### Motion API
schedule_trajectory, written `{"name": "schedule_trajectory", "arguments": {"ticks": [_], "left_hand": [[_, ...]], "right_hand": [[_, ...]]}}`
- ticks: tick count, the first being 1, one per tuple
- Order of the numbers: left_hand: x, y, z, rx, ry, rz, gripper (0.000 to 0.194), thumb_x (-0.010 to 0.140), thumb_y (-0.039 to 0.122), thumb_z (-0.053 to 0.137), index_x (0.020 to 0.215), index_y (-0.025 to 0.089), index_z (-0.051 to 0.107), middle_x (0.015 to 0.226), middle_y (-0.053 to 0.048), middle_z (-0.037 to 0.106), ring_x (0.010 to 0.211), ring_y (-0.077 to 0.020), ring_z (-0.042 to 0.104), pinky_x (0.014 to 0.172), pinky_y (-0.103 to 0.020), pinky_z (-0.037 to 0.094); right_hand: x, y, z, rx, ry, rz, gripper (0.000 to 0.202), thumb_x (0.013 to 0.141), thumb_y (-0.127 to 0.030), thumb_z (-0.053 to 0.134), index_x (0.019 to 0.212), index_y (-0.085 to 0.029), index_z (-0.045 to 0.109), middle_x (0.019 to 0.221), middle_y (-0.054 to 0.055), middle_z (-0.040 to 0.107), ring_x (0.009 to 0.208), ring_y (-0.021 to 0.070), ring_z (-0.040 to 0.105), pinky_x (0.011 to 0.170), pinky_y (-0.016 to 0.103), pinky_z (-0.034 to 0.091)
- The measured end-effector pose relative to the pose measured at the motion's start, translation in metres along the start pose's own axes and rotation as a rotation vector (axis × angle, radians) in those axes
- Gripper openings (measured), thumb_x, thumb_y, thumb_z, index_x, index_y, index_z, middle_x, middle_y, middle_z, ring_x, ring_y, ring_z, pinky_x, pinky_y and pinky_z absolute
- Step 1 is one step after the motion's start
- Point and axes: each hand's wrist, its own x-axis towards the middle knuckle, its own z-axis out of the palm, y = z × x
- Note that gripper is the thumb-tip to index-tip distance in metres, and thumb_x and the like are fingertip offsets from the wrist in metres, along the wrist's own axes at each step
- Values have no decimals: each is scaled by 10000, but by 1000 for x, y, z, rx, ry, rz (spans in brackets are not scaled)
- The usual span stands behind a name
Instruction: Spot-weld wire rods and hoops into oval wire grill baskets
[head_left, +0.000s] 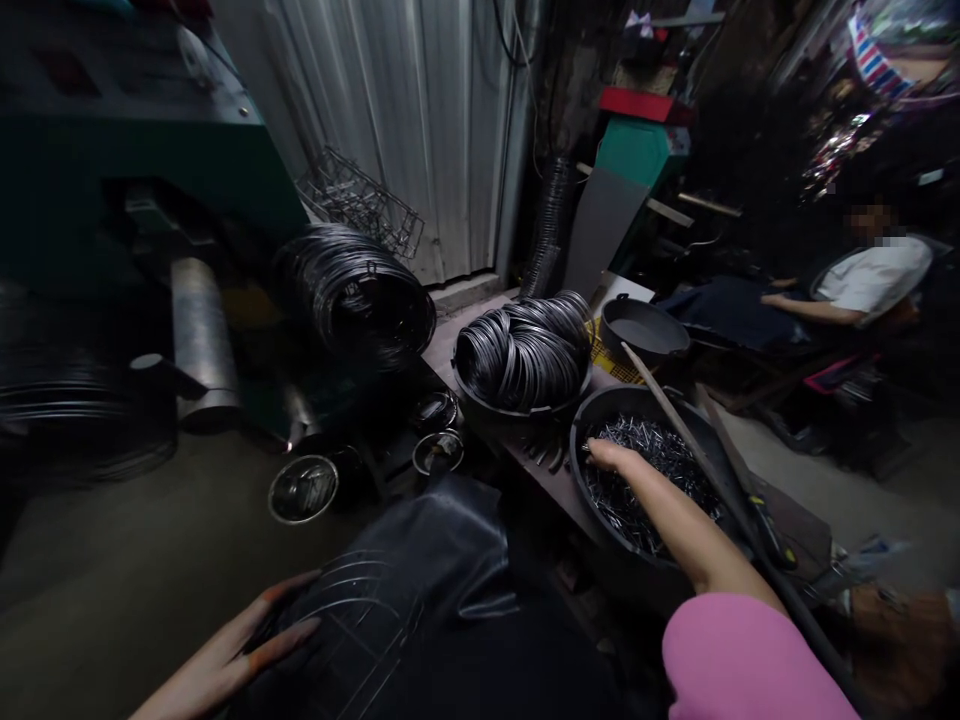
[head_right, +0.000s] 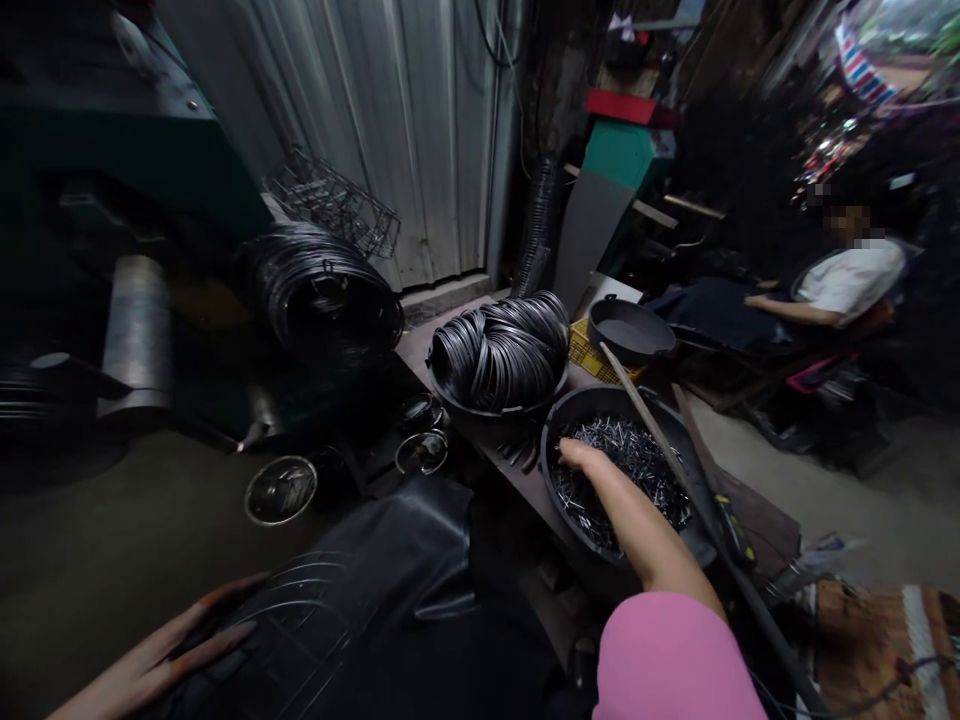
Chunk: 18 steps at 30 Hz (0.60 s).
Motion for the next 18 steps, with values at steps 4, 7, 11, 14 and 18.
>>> {"name": "schedule_trajectory", "arguments": {"ticks": [4, 7, 11, 14, 18], "left_hand": [[2, 1, 0, 7, 3, -13, 737, 612, 686, 585, 1187, 225, 604, 1229, -48, 638, 1183, -308, 547, 1006, -334, 449], [6, 4, 1, 15, -25, -6, 738, 606, 681, 592, 1179, 215, 609, 1220, -56, 643, 1174, -310, 553, 1001, -345, 452], [6, 6, 2, 18, 12, 44, 682, 634, 659, 579, 1153, 218, 628, 1201, -57, 654, 1149, -311, 573, 997, -381, 452], [-1, 7, 2, -7, 44, 52, 632, 662, 641, 566, 1138, 232, 638, 1179, -48, 667, 1126, -306, 591, 974, -379, 475], [-11, 6, 0, -29, 73, 44, 597, 670, 627, 570, 1121, 244, 648, 1156, -38, 679, 1124, -304, 593, 962, -370, 488]], "right_hand": [[-11, 14, -13, -141, -23, -20, 122, 813, -205, 602, 866, -133, 684, 923, 124, 701, 888, 249, 638, 769, 292, 450], [-17, 14, -15, -221, -15, -66, 189, 882, -233, 516, 943, -141, 670, 1017, 125, 687, 930, 227, 631, 775, 268, 439], [-13, -2, -6, -322, -2, -113, 189, 876, -253, 530, 995, -171, 651, 1041, 125, 685, 965, 243, 631, 782, 281, 433], [-5, -13, 0, -371, 12, -114, 192, 866, -202, 516, 995, -161, 651, 1033, 145, 689, 979, 260, 633, 785, 297, 431], [-3, -13, 1, -354, 38, -129, 223, 885, -186, 463, 1013, -142, 641, 1119, 169, 657, 1022, 249, 618, 810, 292, 422]]}}
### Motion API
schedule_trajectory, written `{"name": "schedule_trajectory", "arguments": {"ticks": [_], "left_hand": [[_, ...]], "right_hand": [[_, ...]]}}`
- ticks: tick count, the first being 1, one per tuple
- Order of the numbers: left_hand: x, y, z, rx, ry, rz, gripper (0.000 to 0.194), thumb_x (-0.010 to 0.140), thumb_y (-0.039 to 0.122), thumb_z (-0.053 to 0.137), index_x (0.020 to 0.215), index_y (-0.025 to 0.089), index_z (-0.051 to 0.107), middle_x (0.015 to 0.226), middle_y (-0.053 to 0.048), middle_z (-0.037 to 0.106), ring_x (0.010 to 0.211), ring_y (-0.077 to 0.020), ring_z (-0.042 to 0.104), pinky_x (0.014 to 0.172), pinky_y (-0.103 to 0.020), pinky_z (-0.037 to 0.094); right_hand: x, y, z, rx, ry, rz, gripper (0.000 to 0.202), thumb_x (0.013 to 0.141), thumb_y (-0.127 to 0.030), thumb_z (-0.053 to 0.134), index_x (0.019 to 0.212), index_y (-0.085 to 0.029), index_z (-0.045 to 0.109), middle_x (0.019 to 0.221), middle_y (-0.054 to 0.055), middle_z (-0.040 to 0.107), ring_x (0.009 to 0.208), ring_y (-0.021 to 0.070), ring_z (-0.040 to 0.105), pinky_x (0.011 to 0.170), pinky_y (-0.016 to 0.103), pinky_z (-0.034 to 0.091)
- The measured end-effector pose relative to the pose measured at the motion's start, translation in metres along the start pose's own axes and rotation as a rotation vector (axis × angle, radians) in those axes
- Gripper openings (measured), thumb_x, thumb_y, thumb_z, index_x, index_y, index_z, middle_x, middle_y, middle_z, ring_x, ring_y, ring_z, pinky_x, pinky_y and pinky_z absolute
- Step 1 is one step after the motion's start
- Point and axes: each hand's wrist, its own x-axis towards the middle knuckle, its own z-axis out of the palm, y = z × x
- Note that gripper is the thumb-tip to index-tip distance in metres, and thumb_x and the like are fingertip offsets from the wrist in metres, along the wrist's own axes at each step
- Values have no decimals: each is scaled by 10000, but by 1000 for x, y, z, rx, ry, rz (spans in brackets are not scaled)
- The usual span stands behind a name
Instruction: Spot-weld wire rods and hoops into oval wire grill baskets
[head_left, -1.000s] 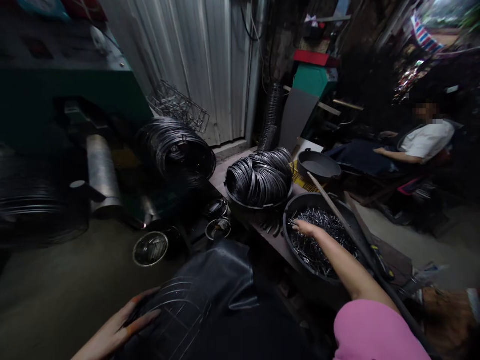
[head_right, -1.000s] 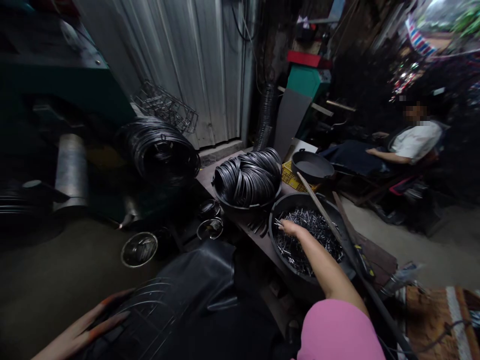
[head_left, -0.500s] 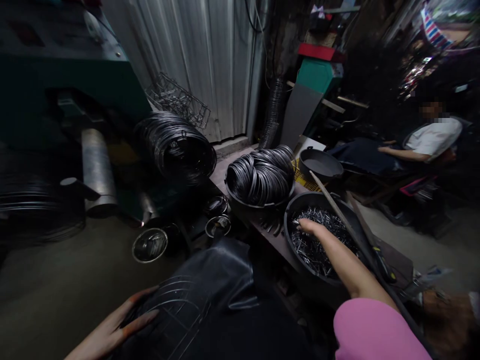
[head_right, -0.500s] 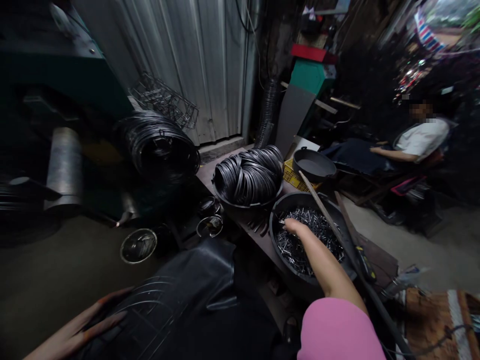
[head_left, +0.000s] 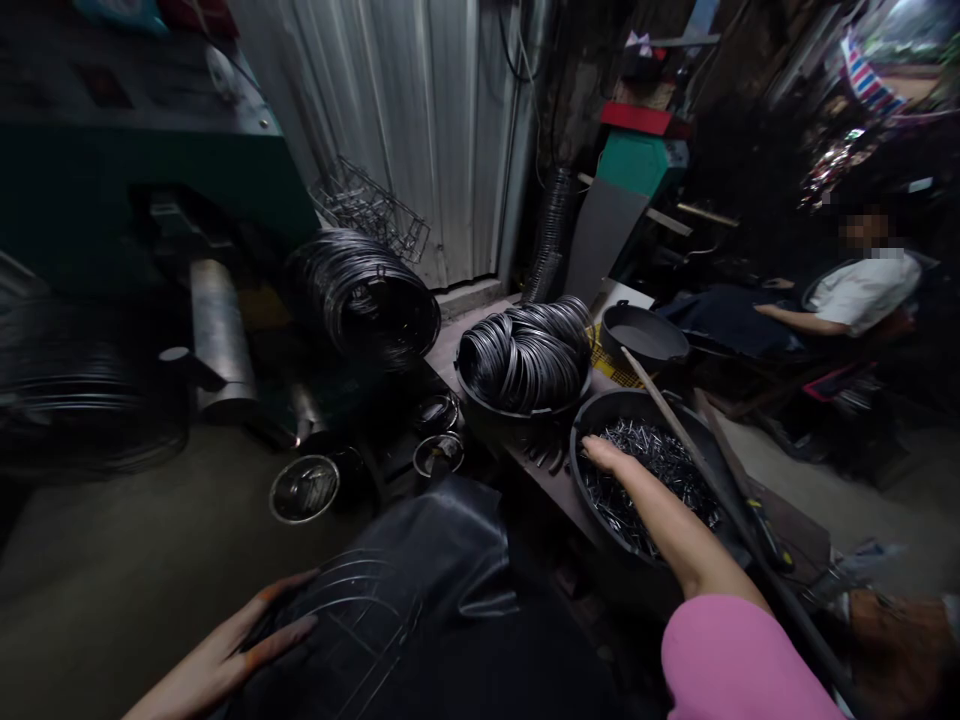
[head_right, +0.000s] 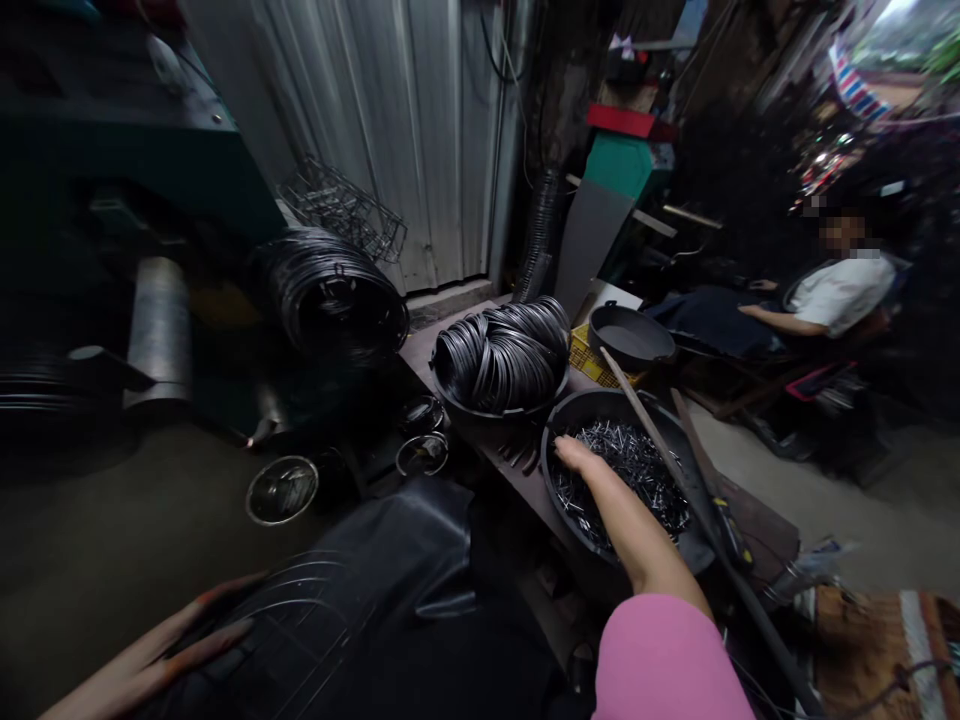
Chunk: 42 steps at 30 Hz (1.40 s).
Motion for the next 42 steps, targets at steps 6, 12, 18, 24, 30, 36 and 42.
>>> {"name": "schedule_trajectory", "arguments": {"ticks": [6, 12, 18, 24, 30, 36, 42], "left_hand": [[5, -6, -2, 38, -58, -4, 629, 677, 632, 568, 1164, 236, 621, 1203, -47, 653, 1140, -292, 584, 982, -376, 467], [1, 5, 6, 5, 20, 48, 605, 658, 638, 570, 1107, 239, 641, 1157, -47, 677, 1123, -307, 593, 973, -396, 477], [-10, 17, -8, 38, -42, 83, 543, 641, 595, 616, 1077, 275, 662, 1118, -26, 697, 1079, -297, 622, 911, -357, 522], [-9, 16, -10, 61, -30, 77, 549, 649, 575, 616, 1095, 258, 659, 1129, -23, 691, 1080, -299, 621, 917, -369, 514], [-15, 11, -7, 19, -15, 65, 570, 644, 576, 627, 1103, 239, 655, 1161, -33, 675, 1119, -309, 593, 949, -383, 490], [-18, 4, -7, 13, 1, 54, 587, 666, 593, 610, 1126, 229, 636, 1191, -42, 660, 1151, -294, 573, 979, -372, 462], [-16, 7, -6, 8, 31, 73, 573, 644, 612, 616, 1088, 253, 657, 1151, -38, 681, 1116, -317, 595, 959, -390, 483]], "right_hand": [[-11, 6, 3, 185, 76, -6, 195, 829, -85, 466, 906, -141, 635, 981, 156, 698, 1022, 272, 604, 896, 393, 374], [-3, -9, 11, 645, 194, 41, 142, 755, -97, 576, 638, -177, 559, 714, 75, 674, 855, 220, 613, 813, 318, 416], [-11, 1, 19, 1375, 330, 271, 213, 833, -271, 581, 666, -194, 474, 505, -54, 500, 473, 104, 497, 528, 230, 449], [-21, -15, 44, 1919, 346, 503, 186, 877, -232, 573, 720, -148, 520, 586, -21, 549, 507, 106, 552, 484, 229, 476], [-10, -28, 48, 2172, 442, 626, 240, 910, -316, 544, 1064, -135, 573, 945, 35, 615, 723, 117, 603, 611, 267, 532], [-1, -37, 40, 2270, 570, 570, 73, 879, -100, 508, 862, -163, 543, 649, -56, 576, 534, 64, 562, 528, 186, 496], [-5, -46, 42, 2285, 600, 428, 209, 732, -58, 610, 668, -194, 465, 538, -80, 576, 484, 69, 588, 516, 168, 500]]}}
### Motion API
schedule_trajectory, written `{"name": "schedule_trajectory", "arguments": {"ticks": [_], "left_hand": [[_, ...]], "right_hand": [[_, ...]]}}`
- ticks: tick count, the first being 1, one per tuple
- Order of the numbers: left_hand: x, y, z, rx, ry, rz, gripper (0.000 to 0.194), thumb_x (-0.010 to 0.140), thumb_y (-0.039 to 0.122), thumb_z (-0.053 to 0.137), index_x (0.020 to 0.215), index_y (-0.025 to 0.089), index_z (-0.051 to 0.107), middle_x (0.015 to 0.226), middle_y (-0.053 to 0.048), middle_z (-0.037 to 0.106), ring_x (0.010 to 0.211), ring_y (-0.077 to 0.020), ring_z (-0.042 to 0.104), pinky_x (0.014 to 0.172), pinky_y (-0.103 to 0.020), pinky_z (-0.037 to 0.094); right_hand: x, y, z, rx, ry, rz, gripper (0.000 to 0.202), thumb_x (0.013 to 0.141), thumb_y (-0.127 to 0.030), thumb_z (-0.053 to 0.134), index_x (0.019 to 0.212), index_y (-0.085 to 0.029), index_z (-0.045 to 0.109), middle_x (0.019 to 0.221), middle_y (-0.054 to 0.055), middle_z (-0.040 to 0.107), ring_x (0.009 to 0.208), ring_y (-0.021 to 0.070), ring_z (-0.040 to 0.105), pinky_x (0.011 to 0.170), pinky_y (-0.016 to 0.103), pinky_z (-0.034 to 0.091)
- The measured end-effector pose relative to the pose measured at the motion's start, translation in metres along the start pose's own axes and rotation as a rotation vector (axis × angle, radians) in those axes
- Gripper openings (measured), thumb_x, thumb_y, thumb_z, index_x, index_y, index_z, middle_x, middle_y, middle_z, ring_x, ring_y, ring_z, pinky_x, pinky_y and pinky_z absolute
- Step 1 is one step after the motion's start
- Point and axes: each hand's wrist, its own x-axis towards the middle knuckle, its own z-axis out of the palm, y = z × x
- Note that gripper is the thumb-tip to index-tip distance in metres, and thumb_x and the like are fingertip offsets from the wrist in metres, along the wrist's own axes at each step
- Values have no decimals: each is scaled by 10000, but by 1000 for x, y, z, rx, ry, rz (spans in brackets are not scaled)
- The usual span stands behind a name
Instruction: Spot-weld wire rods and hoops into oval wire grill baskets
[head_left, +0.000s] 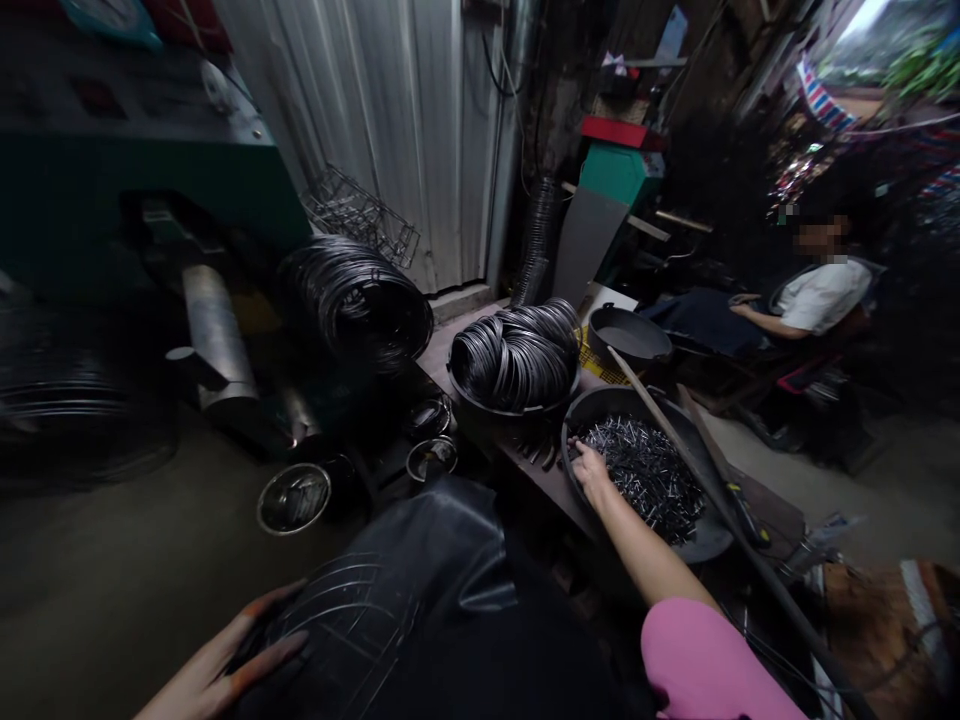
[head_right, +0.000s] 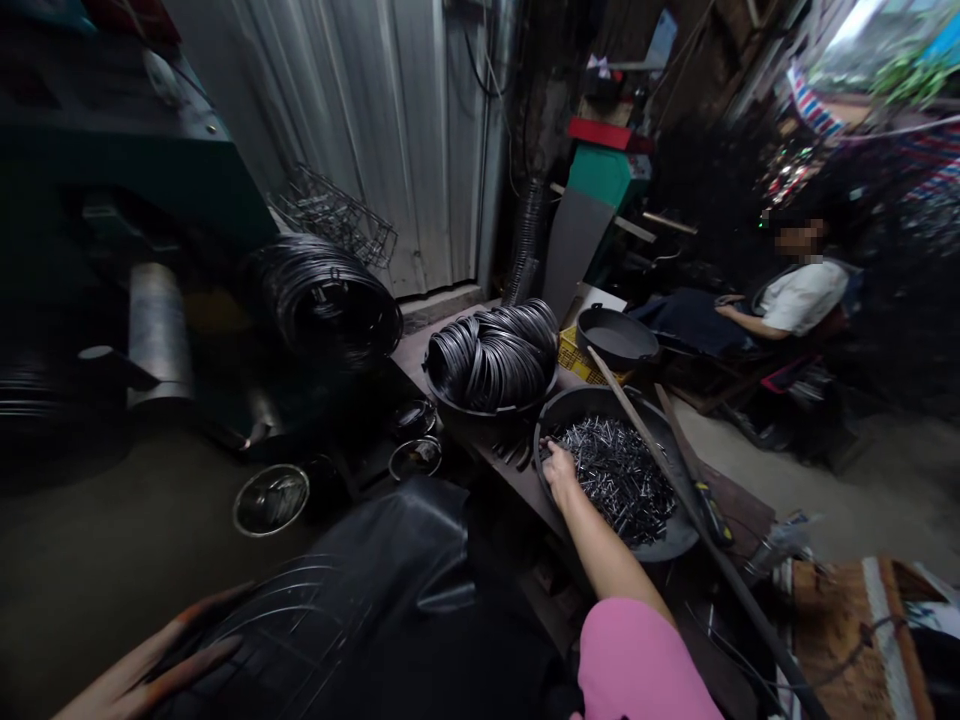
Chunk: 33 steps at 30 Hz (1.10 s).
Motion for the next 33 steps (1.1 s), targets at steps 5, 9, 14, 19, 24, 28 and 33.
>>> {"name": "schedule_trajectory", "arguments": {"ticks": [5, 9, 14, 19, 24, 28, 33], "left_hand": [[-2, 4, 7, -12, 39, -2, 556, 655, 618, 598, 1069, 251, 660, 1124, -49, 693, 1103, -324, 604, 962, -408, 483], [-5, 5, 11, -31, 111, 2, 571, 657, 645, 579, 1070, 257, 652, 1129, -44, 690, 1117, -326, 594, 987, -420, 466], [-10, 6, 15, -62, 126, -39, 602, 656, 671, 561, 1088, 259, 636, 1141, -48, 683, 1135, -342, 578, 997, -462, 453], [-5, 6, 15, -94, 116, -39, 608, 627, 647, 596, 1075, 239, 640, 1116, -67, 692, 1103, -342, 599, 956, -441, 493], [-6, 21, -3, 6, 187, -64, 624, 553, 499, 717, 1076, 174, 611, 1059, -119, 704, 1022, -338, 641, 900, -424, 529], [-25, 31, -17, 138, 392, -82, 698, 594, 479, 684, 1188, 160, 505, 1074, -137, 674, 993, -328, 647, 887, -461, 523], [-39, 17, -12, 240, 536, 1, 690, 622, 449, 640, 1208, 149, 435, 1233, -156, 556, 1110, -317, 576, 970, -481, 460]], "right_hand": [[-4, -9, -4, -1, -34, -9, 192, 753, -102, 626, 661, -198, 487, 522, -67, 581, 488, 78, 597, 513, 172, 509], [-9, -11, -6, -10, -39, 6, 212, 758, -116, 636, 648, -201, 476, 493, -67, 567, 456, 87, 581, 485, 180, 506], [-25, -11, -7, -25, -86, 51, 199, 764, -100, 625, 656, -195, 487, 536, -39, 594, 459, 104, 582, 467, 215, 519], [-47, -29, -2, -20, -191, 34, 155, 753, -108, 657, 744, -198, 530, 635, -51, 613, 510, 80, 576, 531, 208, 536], [-76, 6, 47, -113, -512, 84, 217, 732, -176, 679, 906, -208, 552, 714, -40, 622, 580, 98, 583, 630, 268, 536], [-109, 70, 88, -425, -775, -66, 227, 760, -278, 616, 950, -236, 500, 730, -44, 621, 694, 128, 608, 737, 284, 491], [-135, 127, 93, -681, -884, -191, 179, 716, -259, 630, 862, -218, 536, 759, -25, 630, 803, 158, 587, 843, 293, 429]]}}
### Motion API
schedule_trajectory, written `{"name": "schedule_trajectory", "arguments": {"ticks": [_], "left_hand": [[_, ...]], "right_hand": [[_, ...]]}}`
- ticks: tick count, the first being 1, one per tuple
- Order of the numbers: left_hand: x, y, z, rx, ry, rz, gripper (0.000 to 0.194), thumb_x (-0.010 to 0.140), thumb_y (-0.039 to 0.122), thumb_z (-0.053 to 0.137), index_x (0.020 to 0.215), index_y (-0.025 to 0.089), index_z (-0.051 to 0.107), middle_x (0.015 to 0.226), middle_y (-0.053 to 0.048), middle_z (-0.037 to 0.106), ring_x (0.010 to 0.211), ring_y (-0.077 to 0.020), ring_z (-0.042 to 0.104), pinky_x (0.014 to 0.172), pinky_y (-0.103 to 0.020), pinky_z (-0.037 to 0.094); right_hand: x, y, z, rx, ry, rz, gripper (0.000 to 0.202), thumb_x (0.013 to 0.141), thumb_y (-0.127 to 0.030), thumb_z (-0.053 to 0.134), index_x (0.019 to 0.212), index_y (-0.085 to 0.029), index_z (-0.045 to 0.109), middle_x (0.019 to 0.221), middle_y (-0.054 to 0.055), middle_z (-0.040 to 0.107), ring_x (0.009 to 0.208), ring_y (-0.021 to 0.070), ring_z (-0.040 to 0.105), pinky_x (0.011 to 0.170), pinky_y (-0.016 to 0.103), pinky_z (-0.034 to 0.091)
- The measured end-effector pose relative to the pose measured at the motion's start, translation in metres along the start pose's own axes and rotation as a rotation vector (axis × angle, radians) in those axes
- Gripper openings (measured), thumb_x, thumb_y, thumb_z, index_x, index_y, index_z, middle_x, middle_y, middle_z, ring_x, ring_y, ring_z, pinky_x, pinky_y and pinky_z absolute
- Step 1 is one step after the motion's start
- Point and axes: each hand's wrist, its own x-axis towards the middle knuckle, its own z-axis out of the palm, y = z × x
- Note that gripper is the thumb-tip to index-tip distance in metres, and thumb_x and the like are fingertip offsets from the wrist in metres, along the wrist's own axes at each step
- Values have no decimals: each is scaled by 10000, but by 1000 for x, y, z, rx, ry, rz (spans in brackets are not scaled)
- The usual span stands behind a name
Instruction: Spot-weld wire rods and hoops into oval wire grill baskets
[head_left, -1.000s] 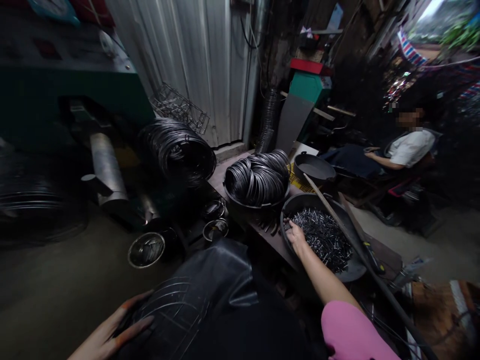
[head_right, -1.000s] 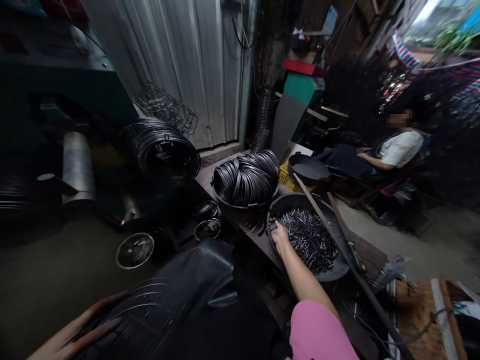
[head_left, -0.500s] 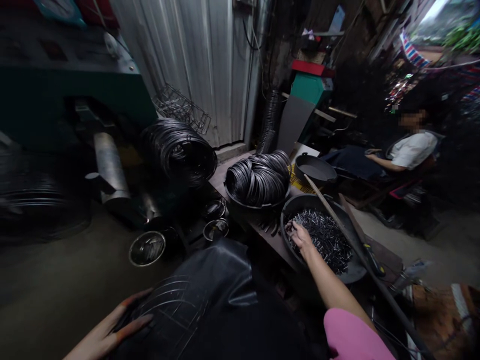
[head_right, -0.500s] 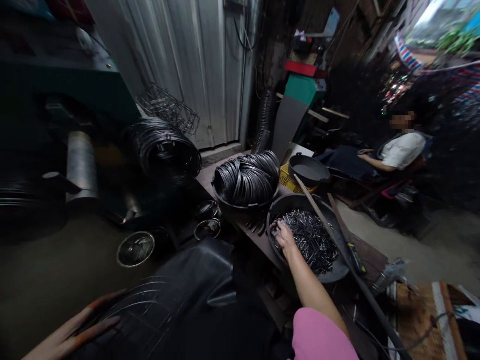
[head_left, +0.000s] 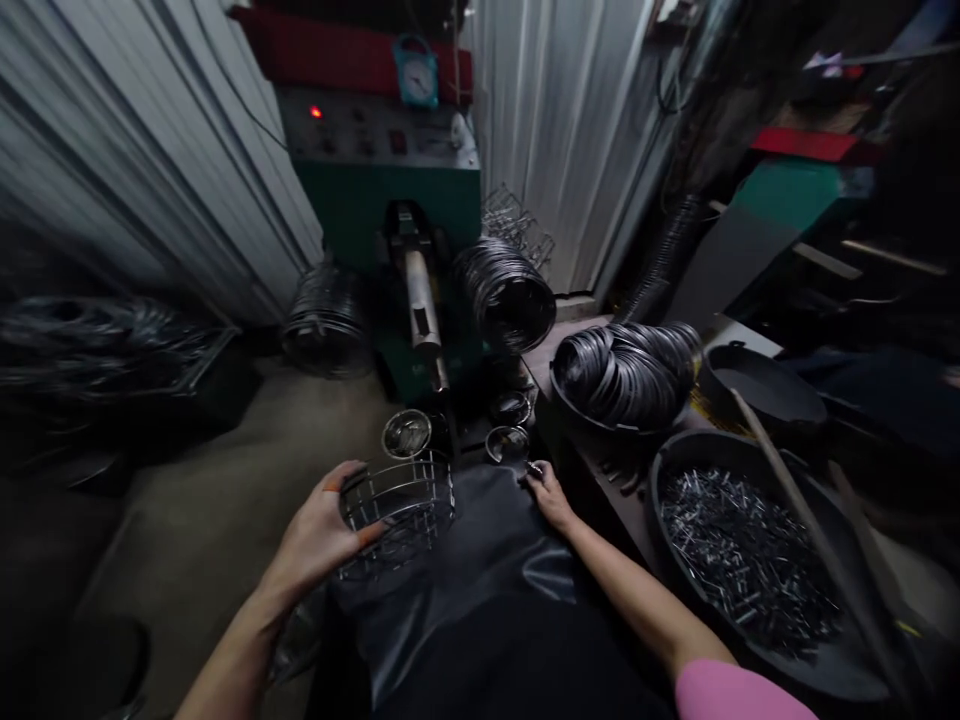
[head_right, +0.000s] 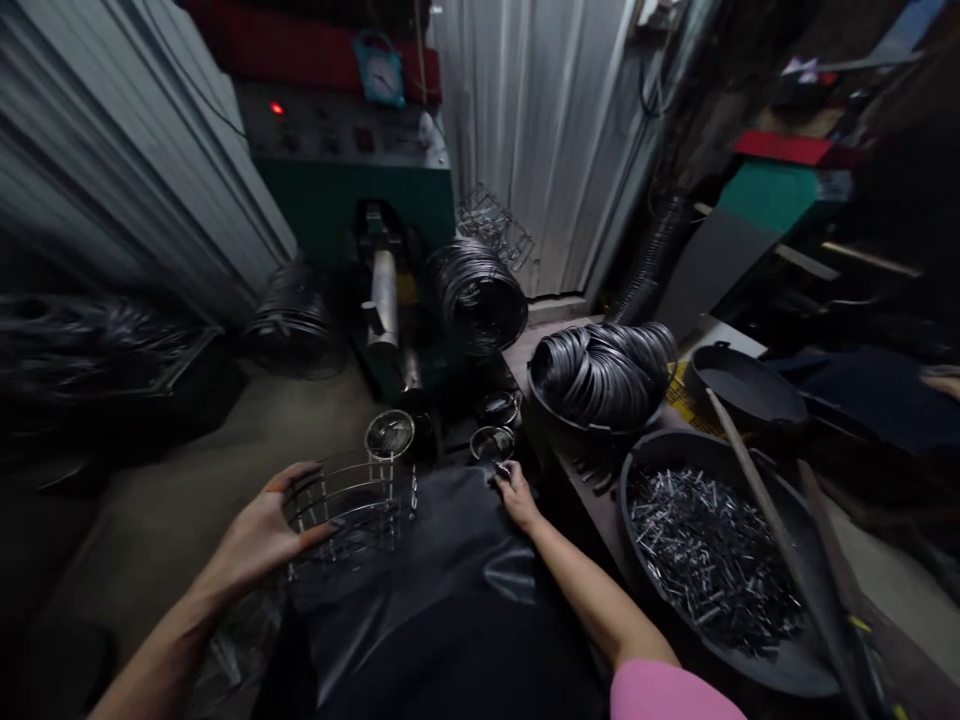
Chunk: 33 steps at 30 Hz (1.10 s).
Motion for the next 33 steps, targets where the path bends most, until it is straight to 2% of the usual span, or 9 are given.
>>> {"name": "schedule_trajectory", "arguments": {"ticks": [3, 8, 16, 20, 23, 25, 28, 30, 33], "left_hand": [[-4, -10, 11, 30, 31, 44, 670, 624, 422, 645, 1195, 142, 436, 1290, -169, 504, 1197, -327, 511, 1023, -485, 415], [-5, -15, 22, 92, 37, 57, 662, 603, 389, 686, 1172, 121, 479, 1344, -193, 446, 1262, -360, 438, 1053, -498, 378], [-6, -9, 27, 50, 142, 72, 678, 559, 361, 768, 1159, 143, 538, 1286, -156, 497, 1225, -348, 472, 1039, -485, 404], [5, 0, 28, -9, 222, 136, 714, 562, 324, 780, 1201, 152, 511, 1315, -156, 472, 1248, -344, 447, 1049, -502, 386], [16, 7, 30, -45, 251, 173, 714, 573, 326, 785, 1205, 152, 501, 1324, -164, 464, 1256, -341, 438, 1053, -514, 373], [23, 10, 32, -64, 254, 175, 708, 565, 317, 794, 1190, 150, 507, 1328, -172, 459, 1258, -344, 434, 1049, -516, 376], [30, 11, 37, -87, 258, 169, 691, 557, 301, 797, 1171, 152, 517, 1330, -174, 457, 1256, -345, 438, 1044, -515, 382], [33, 9, 41, -94, 262, 170, 673, 567, 320, 792, 1160, 149, 524, 1323, -176, 462, 1250, -345, 445, 1041, -511, 386], [36, 6, 44, -79, 265, 174, 656, 576, 334, 783, 1150, 139, 532, 1311, -181, 473, 1239, -345, 457, 1025, -499, 406]], "right_hand": [[1, 9, 5, 52, 74, 41, 173, 725, -231, 619, 889, -211, 566, 758, -30, 624, 778, 140, 567, 833, 264, 432], [18, 6, 0, 484, 192, 270, 164, 714, -157, 631, 854, -217, 572, 640, -58, 574, 606, 105, 543, 680, 230, 504], [24, -25, -9, 666, 75, 466, 117, 707, -107, 606, 702, -189, 524, 627, -18, 556, 567, 103, 572, 504, 208, 514], [27, -39, -5, 842, 70, 543, 95, 699, -102, 571, 704, -185, 526, 638, -12, 574, 595, 103, 583, 519, 207, 519], [30, -45, -2, 887, 47, 526, 94, 677, -123, 583, 685, -191, 519, 586, -33, 540, 538, 95, 540, 459, 197, 473], [31, -44, 0, 831, 57, 479, 111, 651, -139, 614, 676, -194, 522, 566, -50, 523, 468, 73, 474, 400, 179, 410], [28, -35, 1, 581, 194, 320, 141, 625, -194, 676, 701, -206, 558, 567, -68, 530, 400, 49, 375, 346, 166, 322], [22, -22, -1, 323, 281, 155, 161, 619, -251, 708, 737, -220, 603, 621, -51, 579, 456, 67, 449, 398, 176, 381], [10, 2, -11, -78, 232, -40, 148, 611, -323, 725, 718, -242, 662, 715, 3, 657, 666, 153, 600, 616, 256, 509]]}}
